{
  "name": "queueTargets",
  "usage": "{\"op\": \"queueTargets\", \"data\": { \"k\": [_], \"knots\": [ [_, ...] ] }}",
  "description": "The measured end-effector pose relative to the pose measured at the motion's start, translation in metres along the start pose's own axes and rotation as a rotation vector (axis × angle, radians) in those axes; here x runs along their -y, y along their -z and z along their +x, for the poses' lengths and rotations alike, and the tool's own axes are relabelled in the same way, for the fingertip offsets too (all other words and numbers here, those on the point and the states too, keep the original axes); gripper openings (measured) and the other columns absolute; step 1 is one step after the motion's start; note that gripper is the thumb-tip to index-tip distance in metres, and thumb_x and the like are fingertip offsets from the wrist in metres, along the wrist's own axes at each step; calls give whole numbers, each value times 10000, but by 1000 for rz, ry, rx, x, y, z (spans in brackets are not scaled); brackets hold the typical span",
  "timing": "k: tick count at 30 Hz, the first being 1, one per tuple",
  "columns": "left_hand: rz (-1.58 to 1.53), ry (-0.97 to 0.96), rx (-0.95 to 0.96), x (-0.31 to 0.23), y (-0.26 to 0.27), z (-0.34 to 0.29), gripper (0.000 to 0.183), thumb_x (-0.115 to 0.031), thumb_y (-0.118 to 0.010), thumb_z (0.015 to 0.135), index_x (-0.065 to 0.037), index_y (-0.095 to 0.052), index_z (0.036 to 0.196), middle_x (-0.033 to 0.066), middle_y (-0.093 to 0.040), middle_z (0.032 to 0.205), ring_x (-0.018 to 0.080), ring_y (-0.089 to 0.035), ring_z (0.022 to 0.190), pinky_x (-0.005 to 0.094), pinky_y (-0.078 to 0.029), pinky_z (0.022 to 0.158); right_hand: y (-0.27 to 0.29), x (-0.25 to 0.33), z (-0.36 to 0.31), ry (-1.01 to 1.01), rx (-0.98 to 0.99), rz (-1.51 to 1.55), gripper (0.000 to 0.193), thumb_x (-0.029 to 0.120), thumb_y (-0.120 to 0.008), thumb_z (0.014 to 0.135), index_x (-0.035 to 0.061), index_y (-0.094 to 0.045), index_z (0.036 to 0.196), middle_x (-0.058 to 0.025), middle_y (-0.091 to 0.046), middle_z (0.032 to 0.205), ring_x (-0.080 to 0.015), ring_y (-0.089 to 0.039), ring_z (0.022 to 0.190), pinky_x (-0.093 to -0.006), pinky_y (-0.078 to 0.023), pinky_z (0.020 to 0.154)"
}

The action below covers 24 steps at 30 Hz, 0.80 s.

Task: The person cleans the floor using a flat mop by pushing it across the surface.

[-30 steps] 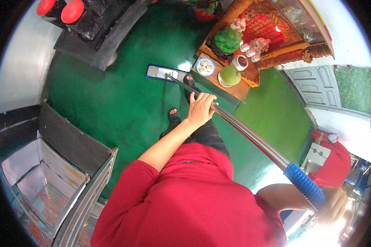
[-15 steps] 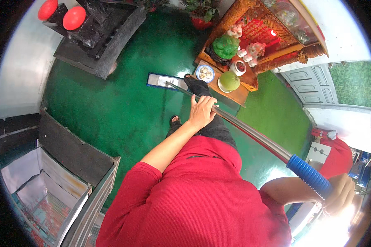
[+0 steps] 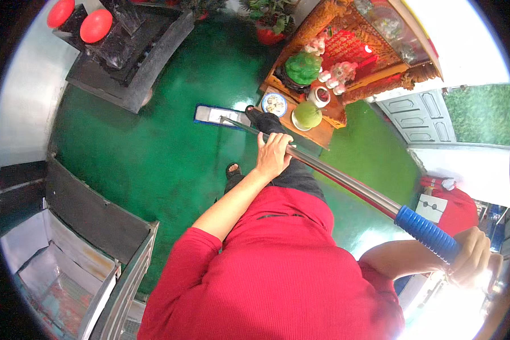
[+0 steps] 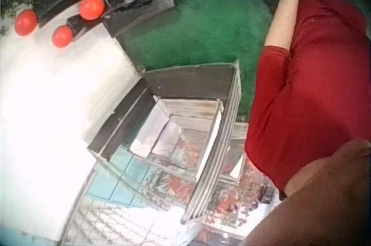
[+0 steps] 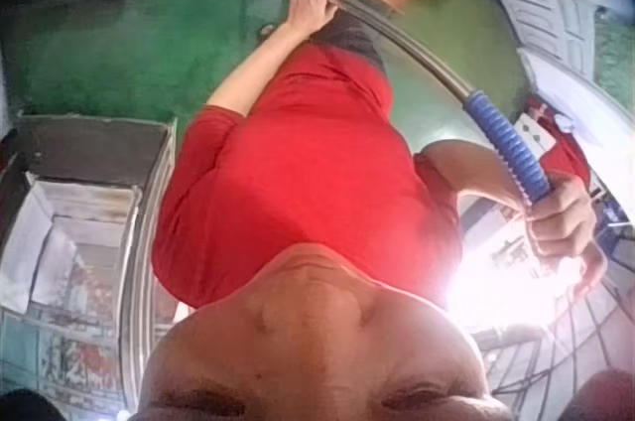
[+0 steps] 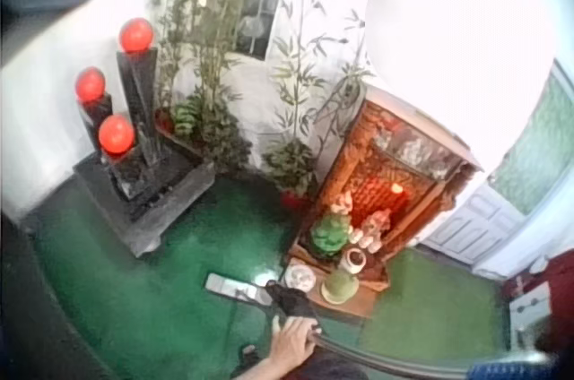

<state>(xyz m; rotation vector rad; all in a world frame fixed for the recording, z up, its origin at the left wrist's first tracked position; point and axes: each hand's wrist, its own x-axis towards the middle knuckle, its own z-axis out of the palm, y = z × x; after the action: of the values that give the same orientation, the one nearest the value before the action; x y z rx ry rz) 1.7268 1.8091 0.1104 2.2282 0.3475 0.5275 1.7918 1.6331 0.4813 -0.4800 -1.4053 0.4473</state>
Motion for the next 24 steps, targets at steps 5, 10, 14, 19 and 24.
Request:
{"op": "queueTargets", "data": {
  "k": [5, 10, 14, 19, 24],
  "knots": [
    [17, -2, 79, -1, -3, 3, 337, -113, -631, 641, -112, -492, 949, 32, -532, 896, 218, -494, 937, 567, -266, 895, 3, 6, -12, 115, -99, 29, 98, -70, -535, 598, -22, -553, 681, -27, -494, 412, -92, -465, 307, -201, -382, 283],
    [14, -16, 45, -5, -8, 5, 254, -118, -589, 698, -122, -494, 933, 23, -532, 843, 216, -506, 888, 523, -270, 891, 6, 1, -10, 92, -136, 89, 206, -98, -459, 515, 66, -461, 390, -24, -478, 380, -98, -460, 309, -189, -368, 311],
    [-98, 46, 48, -11, -16, 5, 231, -77, -577, 705, -113, -486, 914, 36, -532, 840, 240, -512, 866, 496, -322, 854, 16, 18, -26, 58, -139, 4, 182, -84, -467, 508, 67, -478, 408, -24, -490, 390, -104, -466, 313, -193, -373, 315],
    [-161, 37, 90, -21, -34, 13, 224, -29, -585, 681, -104, -488, 869, 46, -540, 790, 247, -520, 827, 407, -364, 734, -4, 62, -43, -5, -417, -332, 104, 4, -513, 583, 69, -529, 504, 4, -517, 467, -110, -501, 395, -213, -404, 368],
    [-242, -23, 197, -60, -81, 10, 298, 5, -602, 633, -110, -480, 880, 34, -548, 803, 236, -524, 824, 386, -359, 716, -24, 122, -56, -67, -557, -654, 96, 80, -496, 658, 90, -503, 563, 28, -465, 463, -101, -462, 406, -230, -391, 391]
  ]
}}
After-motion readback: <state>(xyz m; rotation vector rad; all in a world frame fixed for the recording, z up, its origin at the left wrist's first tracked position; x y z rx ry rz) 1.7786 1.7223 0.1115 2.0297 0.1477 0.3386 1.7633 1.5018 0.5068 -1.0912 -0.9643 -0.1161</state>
